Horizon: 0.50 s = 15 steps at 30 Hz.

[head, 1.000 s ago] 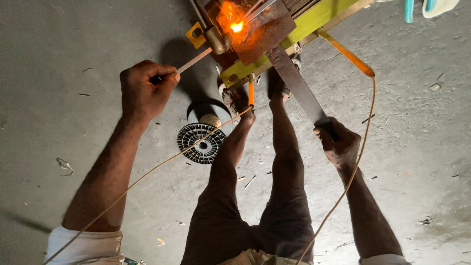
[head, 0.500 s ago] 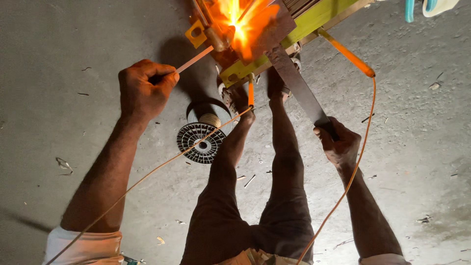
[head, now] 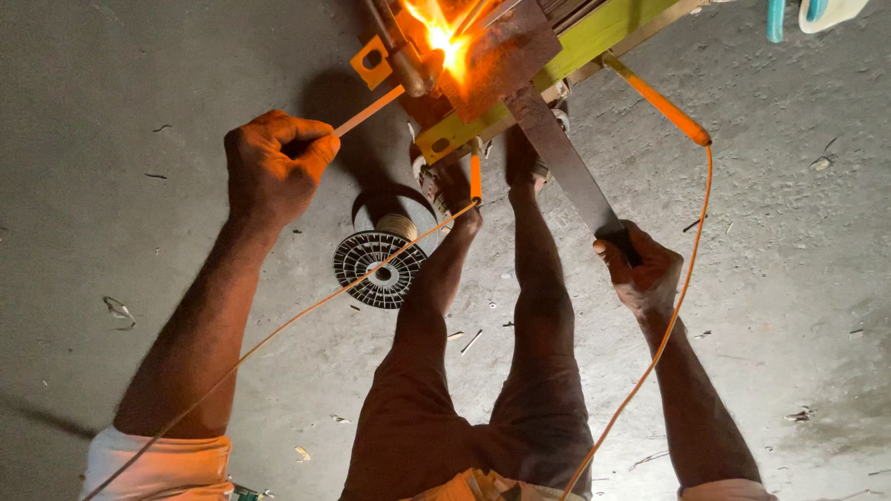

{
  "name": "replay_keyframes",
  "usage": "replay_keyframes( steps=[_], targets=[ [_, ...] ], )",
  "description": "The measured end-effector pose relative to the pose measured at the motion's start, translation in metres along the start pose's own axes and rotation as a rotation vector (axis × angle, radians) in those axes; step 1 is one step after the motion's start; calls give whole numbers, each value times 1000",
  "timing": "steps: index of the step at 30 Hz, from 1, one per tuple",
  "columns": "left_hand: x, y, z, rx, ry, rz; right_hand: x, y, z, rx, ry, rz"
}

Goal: The person stands at a workshop jig with a gas burner and holds a thin stick with its tip in the burner flame, heating it while holding a flat metal blade in the other hand. They reposition the stick in the flame repeatedly and adjust it against the jig, with a spool of cord or wire mounted beside the work area.

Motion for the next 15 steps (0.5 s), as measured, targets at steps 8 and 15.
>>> replay_keyframes(
  steps=[8, 15],
  targets=[
    [1, -1, 2, -50, 63, 3, 1, 0, 1, -48, -4, 12],
    [0, 1, 0, -42, 52, 1, 0, -1, -2, -31, -63, 14]
  ],
)
Point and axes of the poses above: each hand's wrist, its own x-axis away from the middle knuckle, its own y-axis out of the palm, z = x × y, the point moved 6 cm from there along -x, towards the middle knuckle, and after that the axes turned 1 degree about -z, right-handed, at the moved point
